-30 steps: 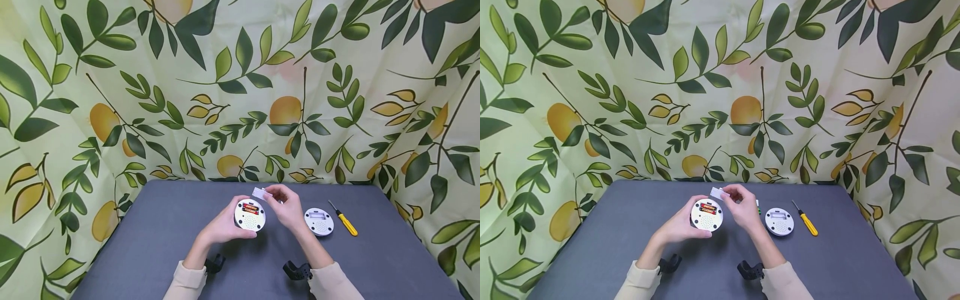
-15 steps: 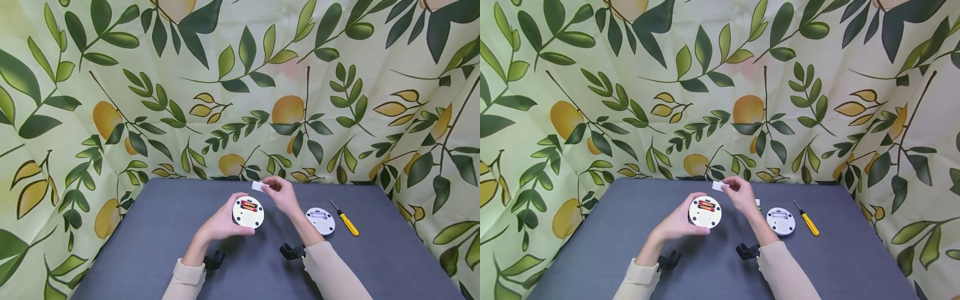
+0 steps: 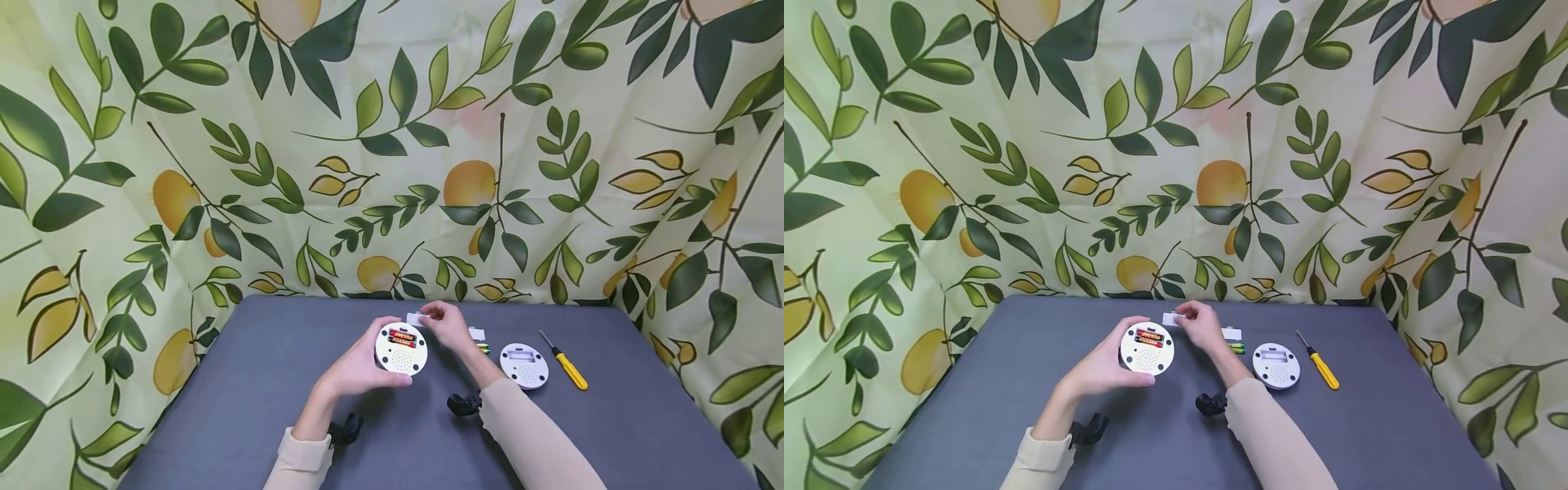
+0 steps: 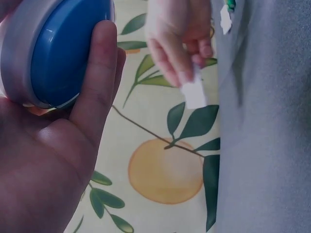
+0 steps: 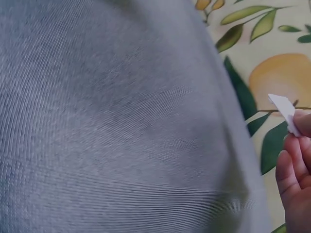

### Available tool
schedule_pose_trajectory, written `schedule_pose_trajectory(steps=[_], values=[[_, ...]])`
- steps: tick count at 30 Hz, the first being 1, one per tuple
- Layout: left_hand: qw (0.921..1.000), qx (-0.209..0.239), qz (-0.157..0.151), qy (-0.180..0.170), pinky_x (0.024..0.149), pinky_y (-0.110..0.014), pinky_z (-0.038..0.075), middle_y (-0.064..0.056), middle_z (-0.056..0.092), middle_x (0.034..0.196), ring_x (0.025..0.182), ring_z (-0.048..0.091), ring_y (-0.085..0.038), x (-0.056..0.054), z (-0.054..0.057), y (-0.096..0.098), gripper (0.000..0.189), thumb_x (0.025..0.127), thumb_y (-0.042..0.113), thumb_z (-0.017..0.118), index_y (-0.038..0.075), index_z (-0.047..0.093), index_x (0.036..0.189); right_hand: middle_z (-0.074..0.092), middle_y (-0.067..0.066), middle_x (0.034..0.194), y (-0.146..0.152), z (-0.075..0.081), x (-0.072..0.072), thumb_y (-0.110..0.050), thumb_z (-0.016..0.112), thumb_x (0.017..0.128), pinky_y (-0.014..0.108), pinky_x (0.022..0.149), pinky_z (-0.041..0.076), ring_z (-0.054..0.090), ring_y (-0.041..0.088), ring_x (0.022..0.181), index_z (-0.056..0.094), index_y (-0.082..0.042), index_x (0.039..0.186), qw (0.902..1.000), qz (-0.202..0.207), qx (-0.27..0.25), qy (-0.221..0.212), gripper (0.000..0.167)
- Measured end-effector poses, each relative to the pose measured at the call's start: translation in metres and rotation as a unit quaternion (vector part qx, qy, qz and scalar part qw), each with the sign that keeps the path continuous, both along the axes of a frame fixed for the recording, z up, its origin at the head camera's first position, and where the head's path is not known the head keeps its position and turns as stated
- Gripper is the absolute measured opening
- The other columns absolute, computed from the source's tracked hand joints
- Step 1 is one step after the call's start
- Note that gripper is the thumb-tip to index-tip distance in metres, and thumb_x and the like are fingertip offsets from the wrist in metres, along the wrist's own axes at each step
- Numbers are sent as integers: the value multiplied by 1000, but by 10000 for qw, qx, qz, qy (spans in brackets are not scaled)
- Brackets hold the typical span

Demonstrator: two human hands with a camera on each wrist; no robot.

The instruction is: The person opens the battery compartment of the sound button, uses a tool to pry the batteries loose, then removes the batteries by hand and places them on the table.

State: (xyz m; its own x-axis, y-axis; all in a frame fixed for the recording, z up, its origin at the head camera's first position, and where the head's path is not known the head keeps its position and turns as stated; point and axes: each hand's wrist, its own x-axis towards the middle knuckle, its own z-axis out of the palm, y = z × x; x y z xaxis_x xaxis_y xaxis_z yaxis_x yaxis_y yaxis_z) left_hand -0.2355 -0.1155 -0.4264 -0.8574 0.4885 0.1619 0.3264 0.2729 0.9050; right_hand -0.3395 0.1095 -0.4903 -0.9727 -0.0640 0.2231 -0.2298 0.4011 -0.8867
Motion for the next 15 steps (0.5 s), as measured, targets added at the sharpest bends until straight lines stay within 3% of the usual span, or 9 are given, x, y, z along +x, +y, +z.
schedule_pose_trajectory(steps=[7, 15], values=[[10000, 40, 1, -41, 98, -38, 42, -2, 58, 128, 111, 56, -19, -2, 1, -2, 94, 72, 25, 93, 19, 38, 147, 66, 4, 84, -1, -15, -7, -7, 76, 89, 32, 71, 47, 58, 17, 77, 74, -4, 99, 9967, 19, 796, -124, 10], [10000, 33, 46, -54, 98, -38, 42, -1, 59, 127, 110, 57, -18, -1, 1, -3, 93, 72, 26, 94, 22, 39, 147, 64, 4, 81, -2, -24, -8, -6, 75, 89, 35, 70, 47, 57, 18, 76, 74, -4, 97, 9928, -63, 1192, -19, 8]])
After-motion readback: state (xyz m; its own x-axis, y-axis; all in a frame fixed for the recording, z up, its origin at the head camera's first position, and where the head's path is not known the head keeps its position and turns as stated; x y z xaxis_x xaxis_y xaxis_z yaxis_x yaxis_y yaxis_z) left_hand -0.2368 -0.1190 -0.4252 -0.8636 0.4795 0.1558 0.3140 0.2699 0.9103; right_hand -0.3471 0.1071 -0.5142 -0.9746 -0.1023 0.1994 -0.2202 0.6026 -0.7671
